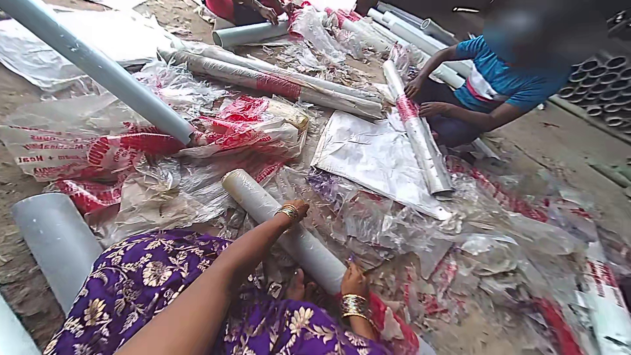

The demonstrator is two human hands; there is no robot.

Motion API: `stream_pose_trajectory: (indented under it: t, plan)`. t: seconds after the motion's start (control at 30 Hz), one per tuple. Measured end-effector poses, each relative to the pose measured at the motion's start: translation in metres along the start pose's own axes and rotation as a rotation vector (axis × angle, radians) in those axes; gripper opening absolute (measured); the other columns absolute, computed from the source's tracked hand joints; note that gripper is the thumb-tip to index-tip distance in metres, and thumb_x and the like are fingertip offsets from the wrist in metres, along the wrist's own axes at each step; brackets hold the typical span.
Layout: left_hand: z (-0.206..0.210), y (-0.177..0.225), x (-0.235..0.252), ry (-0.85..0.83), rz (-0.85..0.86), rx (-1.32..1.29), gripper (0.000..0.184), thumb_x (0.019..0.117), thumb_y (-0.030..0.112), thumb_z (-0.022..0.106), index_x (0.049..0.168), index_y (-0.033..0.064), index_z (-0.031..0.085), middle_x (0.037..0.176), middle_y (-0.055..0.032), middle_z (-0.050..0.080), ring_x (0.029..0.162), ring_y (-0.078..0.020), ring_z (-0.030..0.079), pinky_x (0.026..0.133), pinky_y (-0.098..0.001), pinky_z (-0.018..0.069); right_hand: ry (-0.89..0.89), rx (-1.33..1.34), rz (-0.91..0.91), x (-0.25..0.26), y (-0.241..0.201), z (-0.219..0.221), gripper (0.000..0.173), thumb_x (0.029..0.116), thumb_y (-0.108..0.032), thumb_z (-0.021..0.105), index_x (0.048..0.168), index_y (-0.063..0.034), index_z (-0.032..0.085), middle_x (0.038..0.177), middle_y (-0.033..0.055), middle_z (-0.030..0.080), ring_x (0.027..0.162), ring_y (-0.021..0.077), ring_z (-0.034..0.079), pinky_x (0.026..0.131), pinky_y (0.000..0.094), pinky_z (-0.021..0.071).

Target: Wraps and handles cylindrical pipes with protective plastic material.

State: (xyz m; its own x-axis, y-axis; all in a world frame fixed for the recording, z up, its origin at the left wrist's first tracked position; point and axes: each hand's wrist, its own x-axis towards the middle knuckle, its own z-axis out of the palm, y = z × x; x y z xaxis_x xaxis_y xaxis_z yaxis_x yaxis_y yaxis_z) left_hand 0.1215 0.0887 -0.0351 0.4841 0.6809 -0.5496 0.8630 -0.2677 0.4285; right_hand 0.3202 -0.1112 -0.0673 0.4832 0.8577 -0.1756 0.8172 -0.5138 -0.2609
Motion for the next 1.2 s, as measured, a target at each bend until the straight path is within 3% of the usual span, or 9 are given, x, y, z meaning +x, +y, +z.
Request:
stream_pose_trajectory:
  t: [0.17, 0.3, 0.37, 0.47, 0.6, 0.77, 0.93, 1.03, 1.2]
  plan:
    - [-0.004, 0.001, 0.016, -0.007, -0.049, 0.019, 0.033, 0.1037, 0.021, 0.058, 0.126, -0.0022, 0.066, 0.134, -0.0276, 0.063, 0.13, -0.0471, 0.058, 0.103, -0.0695, 0.0448, 0.032, 0.025, -0.023, -0.001, 0.003, 0.002, 0.035, 0.1047, -0.005, 0.045, 0.126, -0.0012, 0.072, 0.121, 0.023, 0.073, 0.113, 0.0432, 0.07, 0.103, 0.0612, 0.0476]
    - [-0.009, -0.02, -0.019, 0.15, 0.201, -0.079, 0.038, 0.1016, 0.032, 0.066, 0.121, 0.0002, 0.07, 0.127, -0.0231, 0.068, 0.127, -0.0426, 0.059, 0.108, -0.0647, 0.0412, 0.029, 0.052, -0.05, -0.003, 0.005, -0.001, 0.035, 0.1041, -0.006, 0.045, 0.126, -0.0011, 0.072, 0.123, 0.0204, 0.073, 0.115, 0.0394, 0.069, 0.107, 0.0584, 0.0451]
    - [-0.005, -0.029, -0.047, 0.213, 0.327, -0.096, 0.041, 0.0916, 0.03, 0.079, 0.122, 0.0049, 0.071, 0.134, -0.0174, 0.066, 0.132, -0.0395, 0.054, 0.111, -0.0628, 0.0366, 0.051, 0.064, -0.072, -0.004, 0.007, 0.002, 0.034, 0.1031, -0.005, 0.046, 0.123, 0.0004, 0.073, 0.12, 0.0221, 0.074, 0.113, 0.0418, 0.07, 0.105, 0.0606, 0.0458]
    - [0.008, -0.047, -0.076, 0.207, 0.421, -0.064, 0.039, 0.0924, 0.026, 0.078, 0.126, 0.0081, 0.071, 0.14, -0.0144, 0.063, 0.138, -0.0384, 0.05, 0.112, -0.0629, 0.0356, 0.049, 0.061, -0.057, -0.005, 0.005, 0.0, 0.034, 0.1035, -0.005, 0.046, 0.124, 0.0007, 0.072, 0.122, 0.0221, 0.073, 0.114, 0.042, 0.069, 0.106, 0.0603, 0.0448]
    - [0.003, -0.092, -0.099, 0.356, 0.259, 0.049, 0.05, 0.0929, 0.026, 0.076, 0.139, 0.0127, 0.063, 0.148, -0.0142, 0.057, 0.144, -0.0384, 0.045, 0.119, -0.0608, 0.0293, 0.05, 0.066, -0.055, -0.007, 0.005, 0.001, 0.033, 0.1035, -0.005, 0.047, 0.124, 0.0014, 0.072, 0.121, 0.0234, 0.073, 0.114, 0.0435, 0.069, 0.106, 0.0614, 0.0452]
    - [-0.002, -0.13, -0.089, 0.41, 0.103, -0.021, 0.051, 0.092, 0.022, 0.077, 0.141, 0.0124, 0.063, 0.154, -0.0172, 0.051, 0.148, -0.0389, 0.041, 0.122, -0.059, 0.025, 0.077, 0.07, -0.067, -0.007, 0.004, 0.002, 0.033, 0.1028, -0.004, 0.047, 0.122, 0.0022, 0.073, 0.119, 0.0243, 0.074, 0.112, 0.044, 0.07, 0.104, 0.0621, 0.0461]
    - [-0.011, -0.14, -0.075, 0.362, 0.239, -0.105, 0.037, 0.0888, 0.017, 0.079, 0.123, 0.0066, 0.074, 0.148, -0.0156, 0.058, 0.151, -0.038, 0.037, 0.125, -0.0584, 0.0206, 0.063, 0.057, -0.064, -0.006, 0.004, 0.0, 0.033, 0.1031, -0.004, 0.047, 0.122, 0.0021, 0.073, 0.118, 0.0251, 0.073, 0.111, 0.0454, 0.07, 0.102, 0.0631, 0.0468]
    - [-0.015, -0.147, -0.068, 0.311, 0.268, -0.146, 0.037, 0.089, 0.017, 0.079, 0.125, 0.0074, 0.074, 0.149, -0.0137, 0.058, 0.153, -0.038, 0.034, 0.125, -0.0593, 0.0171, 0.072, 0.072, -0.079, -0.006, 0.005, 0.002, 0.032, 0.1023, -0.002, 0.047, 0.12, 0.0033, 0.073, 0.117, 0.0261, 0.073, 0.109, 0.0462, 0.07, 0.101, 0.064, 0.047]
    - [-0.028, -0.149, -0.052, 0.229, 0.292, -0.201, 0.029, 0.0931, 0.009, 0.073, 0.121, 0.0013, 0.075, 0.141, -0.017, 0.065, 0.147, -0.0378, 0.044, 0.126, -0.0518, 0.0211, 0.092, 0.089, -0.087, -0.005, 0.008, 0.006, 0.032, 0.1014, -0.001, 0.047, 0.119, 0.0037, 0.073, 0.115, 0.0262, 0.074, 0.109, 0.047, 0.07, 0.1, 0.0648, 0.0472]
